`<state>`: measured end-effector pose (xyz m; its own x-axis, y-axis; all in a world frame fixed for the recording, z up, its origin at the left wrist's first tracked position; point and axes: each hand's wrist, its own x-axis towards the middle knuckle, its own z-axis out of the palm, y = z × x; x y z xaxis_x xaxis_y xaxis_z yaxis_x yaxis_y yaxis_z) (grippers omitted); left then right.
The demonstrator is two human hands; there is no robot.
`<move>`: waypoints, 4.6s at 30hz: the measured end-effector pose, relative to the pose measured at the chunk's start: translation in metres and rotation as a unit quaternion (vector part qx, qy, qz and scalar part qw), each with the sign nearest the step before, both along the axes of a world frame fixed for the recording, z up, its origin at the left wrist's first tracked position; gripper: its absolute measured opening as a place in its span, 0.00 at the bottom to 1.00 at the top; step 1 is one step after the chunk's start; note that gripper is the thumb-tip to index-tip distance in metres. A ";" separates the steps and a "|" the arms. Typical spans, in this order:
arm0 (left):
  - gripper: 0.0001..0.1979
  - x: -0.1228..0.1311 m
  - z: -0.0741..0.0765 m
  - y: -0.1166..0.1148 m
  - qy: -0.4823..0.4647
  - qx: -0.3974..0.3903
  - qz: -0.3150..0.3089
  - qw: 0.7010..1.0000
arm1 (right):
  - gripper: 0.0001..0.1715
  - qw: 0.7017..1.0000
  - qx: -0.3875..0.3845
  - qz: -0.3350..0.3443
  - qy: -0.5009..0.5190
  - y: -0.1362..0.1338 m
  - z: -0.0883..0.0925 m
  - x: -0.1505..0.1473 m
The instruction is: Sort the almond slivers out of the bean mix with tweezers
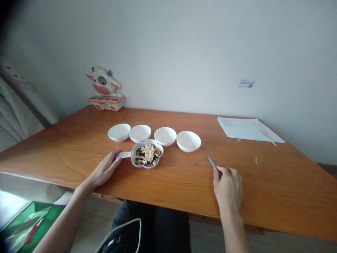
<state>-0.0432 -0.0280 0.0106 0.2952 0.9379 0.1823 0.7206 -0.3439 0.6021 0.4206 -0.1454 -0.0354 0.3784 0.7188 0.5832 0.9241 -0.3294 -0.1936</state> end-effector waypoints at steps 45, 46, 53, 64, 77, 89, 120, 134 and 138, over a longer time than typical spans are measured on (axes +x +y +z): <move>0.30 0.030 0.022 0.123 -0.002 -0.301 -0.365 0.881 | 0.05 0.892 0.175 0.365 0.200 0.146 0.095 -0.167; 0.30 0.031 0.025 0.124 -0.001 -0.308 -0.366 0.879 | 0.05 0.887 0.175 0.366 0.220 0.147 0.094 -0.168; 0.26 0.041 0.043 0.126 0.026 -0.367 -0.379 0.849 | 0.05 0.871 0.149 0.354 0.307 0.139 0.074 -0.167; 0.33 0.029 0.020 0.118 -0.009 -0.329 -0.340 0.881 | 0.05 0.826 0.142 0.396 0.375 0.136 0.064 -0.167; 0.33 0.032 0.018 0.119 0.026 -0.299 -0.332 0.894 | 0.17 0.704 0.160 0.345 0.600 0.134 0.069 -0.187; 0.31 0.030 0.014 0.122 0.021 -0.267 -0.354 0.896 | 0.16 0.729 0.181 0.348 0.560 0.144 0.065 -0.181; 0.32 0.029 0.007 0.131 0.004 -0.248 -0.397 0.884 | 0.10 0.820 0.182 0.332 0.430 0.146 0.050 -0.162; 0.31 0.030 0.007 0.130 -0.013 -0.224 -0.408 0.885 | 0.12 0.823 0.173 0.341 0.421 0.149 0.053 -0.170; 0.31 0.030 0.008 0.128 -0.017 -0.218 -0.412 0.885 | 0.12 0.826 0.186 0.327 0.420 0.150 0.056 -0.167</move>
<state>-0.0127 0.1003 0.0185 0.9126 0.3906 -0.1212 0.3120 -0.4735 0.8237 0.2532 0.0042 0.0208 0.3636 0.7597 0.5391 0.3698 0.4135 -0.8320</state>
